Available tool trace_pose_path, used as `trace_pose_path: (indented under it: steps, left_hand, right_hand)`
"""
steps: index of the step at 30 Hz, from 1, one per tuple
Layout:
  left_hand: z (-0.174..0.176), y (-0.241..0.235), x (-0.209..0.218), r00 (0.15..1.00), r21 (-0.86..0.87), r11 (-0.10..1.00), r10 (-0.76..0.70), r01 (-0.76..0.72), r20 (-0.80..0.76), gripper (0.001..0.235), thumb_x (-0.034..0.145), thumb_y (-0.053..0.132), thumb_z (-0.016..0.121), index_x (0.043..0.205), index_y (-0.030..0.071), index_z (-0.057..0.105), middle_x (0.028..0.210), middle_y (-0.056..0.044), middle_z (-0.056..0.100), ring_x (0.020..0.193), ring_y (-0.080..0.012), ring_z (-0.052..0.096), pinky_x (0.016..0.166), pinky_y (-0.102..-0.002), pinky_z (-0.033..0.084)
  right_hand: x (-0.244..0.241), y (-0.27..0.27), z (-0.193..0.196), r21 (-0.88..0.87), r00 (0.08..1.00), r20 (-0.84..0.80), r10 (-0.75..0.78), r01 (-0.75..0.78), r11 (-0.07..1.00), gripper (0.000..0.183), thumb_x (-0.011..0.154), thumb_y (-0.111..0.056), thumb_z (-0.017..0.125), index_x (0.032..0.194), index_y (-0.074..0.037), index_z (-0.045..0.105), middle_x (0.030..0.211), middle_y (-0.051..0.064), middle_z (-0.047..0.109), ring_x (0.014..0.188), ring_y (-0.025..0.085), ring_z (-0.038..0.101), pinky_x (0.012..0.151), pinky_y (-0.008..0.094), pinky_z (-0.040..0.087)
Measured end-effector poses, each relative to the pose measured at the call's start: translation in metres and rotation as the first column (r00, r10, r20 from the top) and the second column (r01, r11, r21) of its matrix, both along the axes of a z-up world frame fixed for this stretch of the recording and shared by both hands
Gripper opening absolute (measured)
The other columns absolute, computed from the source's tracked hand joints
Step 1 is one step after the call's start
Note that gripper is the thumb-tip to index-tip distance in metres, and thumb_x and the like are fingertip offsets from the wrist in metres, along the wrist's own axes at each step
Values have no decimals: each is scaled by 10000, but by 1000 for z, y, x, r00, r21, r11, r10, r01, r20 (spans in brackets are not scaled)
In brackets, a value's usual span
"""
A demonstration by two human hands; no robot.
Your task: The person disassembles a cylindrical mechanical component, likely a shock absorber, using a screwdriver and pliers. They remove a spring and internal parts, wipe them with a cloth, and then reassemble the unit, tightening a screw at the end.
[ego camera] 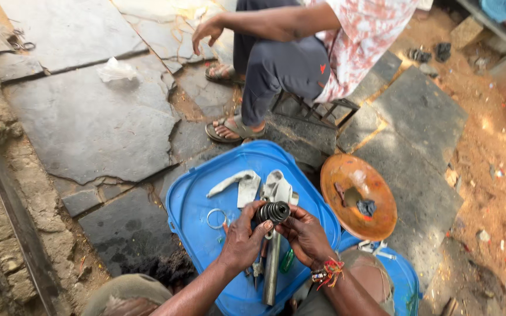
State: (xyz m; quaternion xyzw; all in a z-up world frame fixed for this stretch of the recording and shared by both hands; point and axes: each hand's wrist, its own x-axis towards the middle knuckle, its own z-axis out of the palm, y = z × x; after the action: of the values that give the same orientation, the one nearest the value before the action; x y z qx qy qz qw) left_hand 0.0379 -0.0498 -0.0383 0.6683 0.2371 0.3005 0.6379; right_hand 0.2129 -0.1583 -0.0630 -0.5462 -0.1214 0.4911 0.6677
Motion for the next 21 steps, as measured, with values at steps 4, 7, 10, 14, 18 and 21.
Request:
trace_pose_path:
  steps: [4, 7, 10, 14, 18, 21]
  left_hand:
    - [8, -10, -1, 994, -272, 962, -52, 23, -100, 302, 988, 189, 609, 1264, 69, 580, 844, -80, 688, 592, -166, 601, 569, -384, 493]
    - [-2, -15, -2, 995, -121, 993, -21, 9, -98, 243, 1051, 171, 545, 1259, 65, 614, 759, -69, 704, 556, -154, 633, 600, -318, 496]
    - [-19, -23, 2, 997, 30, 997, 78, -78, -10, 302, 1079, 193, 555, 1332, 42, 622, 901, -97, 733, 696, -169, 655, 727, -291, 518]
    - [-24, -24, 1, 996, 209, 974, 75, -85, 58, 609, 915, 313, 754, 1362, -20, 509, 1215, -177, 676, 1103, -260, 698, 942, -372, 535]
    - [-21, -18, 7, 997, 166, 984, 58, -66, 49, 654, 897, 355, 765, 1379, -2, 506, 1328, -197, 632, 1244, -328, 656, 1029, -397, 520]
    - [-18, -13, 8, 997, 209, 975, 77, -74, -7, 631, 917, 352, 770, 1381, 6, 521, 1285, -194, 674, 1201, -308, 683, 1073, -422, 470]
  right_hand:
    - [-4, -12, -8, 17, 996, -68, -52, 53, 998, 228, 938, -81, 657, 1154, -33, 710, 1066, 46, 747, 917, 137, 694, 802, 304, 572]
    - [-9, -16, -18, 28, 991, -99, -95, 98, 995, 187, 981, -96, 658, 1147, -32, 718, 1048, 48, 741, 895, 133, 675, 788, 304, 558]
    - [-17, -26, -27, 25, 988, -86, -132, 134, 991, 182, 1009, -100, 657, 1165, -34, 723, 1058, 49, 736, 899, 135, 664, 783, 306, 549]
    - [-14, -15, -25, 111, 987, -91, -134, 144, 983, 205, 993, -113, 654, 1169, -22, 706, 1094, 69, 743, 981, 168, 696, 870, 330, 575]
    - [-15, -13, -13, 139, 992, -73, -103, 112, 984, 228, 984, -104, 664, 1195, -21, 685, 1141, 76, 730, 1029, 178, 694, 921, 348, 570]
    - [-17, -11, -4, 157, 997, -32, -76, 80, 984, 259, 981, -95, 677, 1227, -14, 679, 1168, 87, 717, 1061, 184, 683, 956, 354, 555]
